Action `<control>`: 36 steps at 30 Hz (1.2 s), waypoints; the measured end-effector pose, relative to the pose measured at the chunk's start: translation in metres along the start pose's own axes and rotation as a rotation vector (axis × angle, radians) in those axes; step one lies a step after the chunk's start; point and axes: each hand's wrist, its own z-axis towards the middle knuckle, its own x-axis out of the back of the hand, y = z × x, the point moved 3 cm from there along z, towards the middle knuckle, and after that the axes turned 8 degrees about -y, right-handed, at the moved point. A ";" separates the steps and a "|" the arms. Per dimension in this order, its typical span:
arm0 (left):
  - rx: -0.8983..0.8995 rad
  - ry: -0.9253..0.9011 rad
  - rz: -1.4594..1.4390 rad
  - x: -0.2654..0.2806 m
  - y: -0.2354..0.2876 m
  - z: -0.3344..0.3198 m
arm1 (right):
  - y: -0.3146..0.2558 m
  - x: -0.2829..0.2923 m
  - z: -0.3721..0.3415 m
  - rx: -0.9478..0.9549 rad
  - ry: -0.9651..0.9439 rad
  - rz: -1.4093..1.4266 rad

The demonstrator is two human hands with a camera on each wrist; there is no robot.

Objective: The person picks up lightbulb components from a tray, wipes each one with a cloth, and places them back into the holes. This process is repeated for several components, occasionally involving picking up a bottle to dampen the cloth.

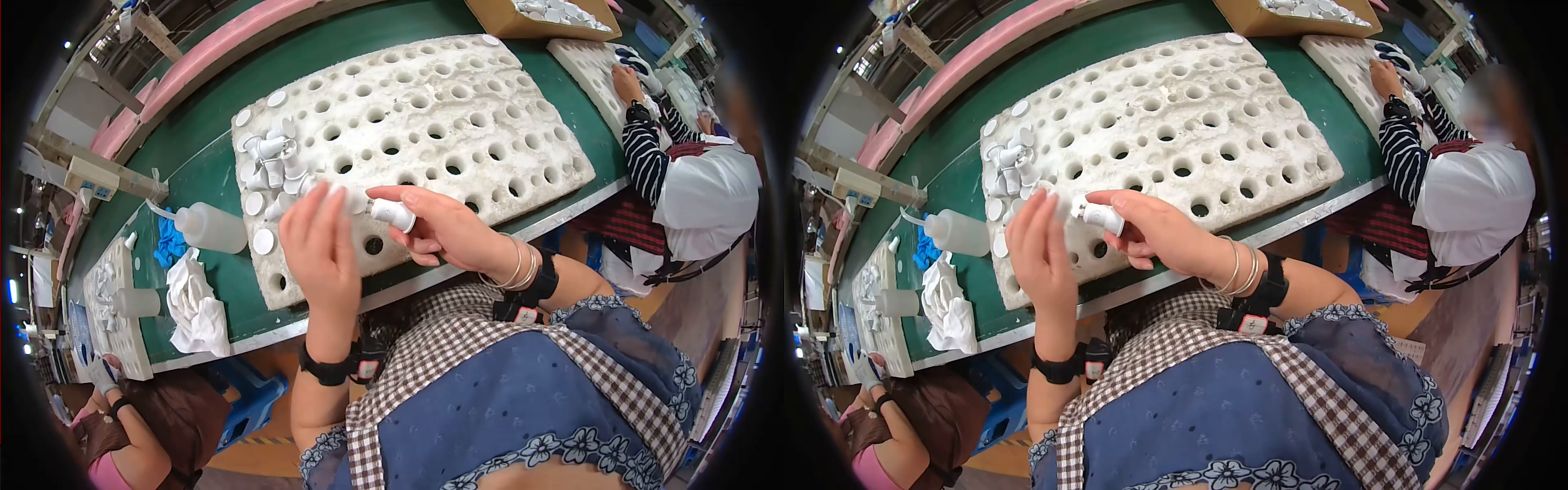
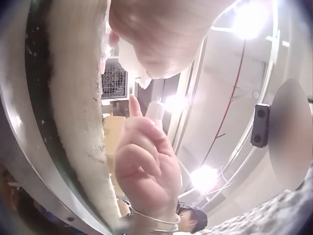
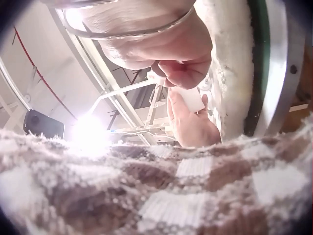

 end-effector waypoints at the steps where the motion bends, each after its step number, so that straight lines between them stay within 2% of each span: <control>1: -0.121 -0.002 0.135 0.002 0.009 0.001 | 0.001 0.001 0.001 -0.011 0.026 -0.028; 5: -0.146 -0.088 0.116 -0.005 0.006 0.000 | 0.003 0.003 -0.001 -0.003 0.045 -0.055; 7: 0.043 -0.034 0.058 -0.003 -0.019 0.002 | -0.006 0.000 -0.004 0.021 -0.007 -0.137; 8: 0.064 -0.032 0.022 -0.001 -0.020 0.000 | -0.010 -0.001 -0.005 0.041 -0.016 -0.152; 13: 0.016 -0.069 0.059 0.002 -0.014 -0.007 | -0.024 0.015 -0.005 -0.012 0.002 -0.118; 15: 0.007 -0.096 0.081 0.004 -0.013 -0.011 | -0.043 0.037 -0.007 -0.006 0.080 -0.171; 19: 0.019 -0.111 0.000 0.005 -0.009 -0.014 | -0.119 0.122 -0.014 -0.048 0.524 -0.432; 21: 0.028 -0.128 0.008 0.003 -0.008 -0.013 | -0.169 0.189 -0.017 0.068 0.685 -0.474; 22: 0.016 -0.130 0.032 0.001 -0.005 -0.014 | -0.201 0.215 -0.018 0.205 0.732 -0.367; 23: 0.007 -0.132 0.056 0.000 -0.004 -0.015 | -0.236 0.223 -0.020 0.222 0.808 -0.359; 24: -0.001 -0.141 0.063 0.000 -0.004 -0.016 | -0.266 0.247 -0.019 0.356 0.792 -0.357; 25: -0.001 -0.140 0.065 -0.001 -0.004 -0.014 | -0.300 0.256 -0.017 0.451 0.636 -0.489; 26: -0.011 -0.149 0.074 -0.001 -0.004 -0.014 | -0.322 0.280 -0.016 0.611 0.520 -0.369; 27: -0.017 -0.158 0.087 0.000 -0.003 -0.015 | -0.329 0.278 -0.015 0.607 0.511 -0.364; 28: -0.002 -0.160 0.102 -0.001 -0.004 -0.015 | -0.336 0.270 -0.012 0.563 0.679 -0.395; 29: -0.004 -0.158 0.079 -0.001 -0.001 -0.014 | -0.337 0.262 -0.006 0.501 0.836 -0.423; 31: 0.040 -0.155 0.098 -0.001 -0.005 -0.015 | -0.295 0.243 0.021 0.435 0.758 -0.607; 33: -0.022 -0.154 0.061 -0.002 -0.006 -0.015 | -0.234 0.195 0.044 0.277 0.534 -0.635; 34: 0.003 -0.158 0.083 -0.003 -0.011 -0.016 | -0.206 0.168 0.059 0.140 0.462 -0.753; 36: -0.108 -0.093 0.051 0.003 -0.008 -0.021 | -0.161 0.113 0.071 0.012 0.266 -0.999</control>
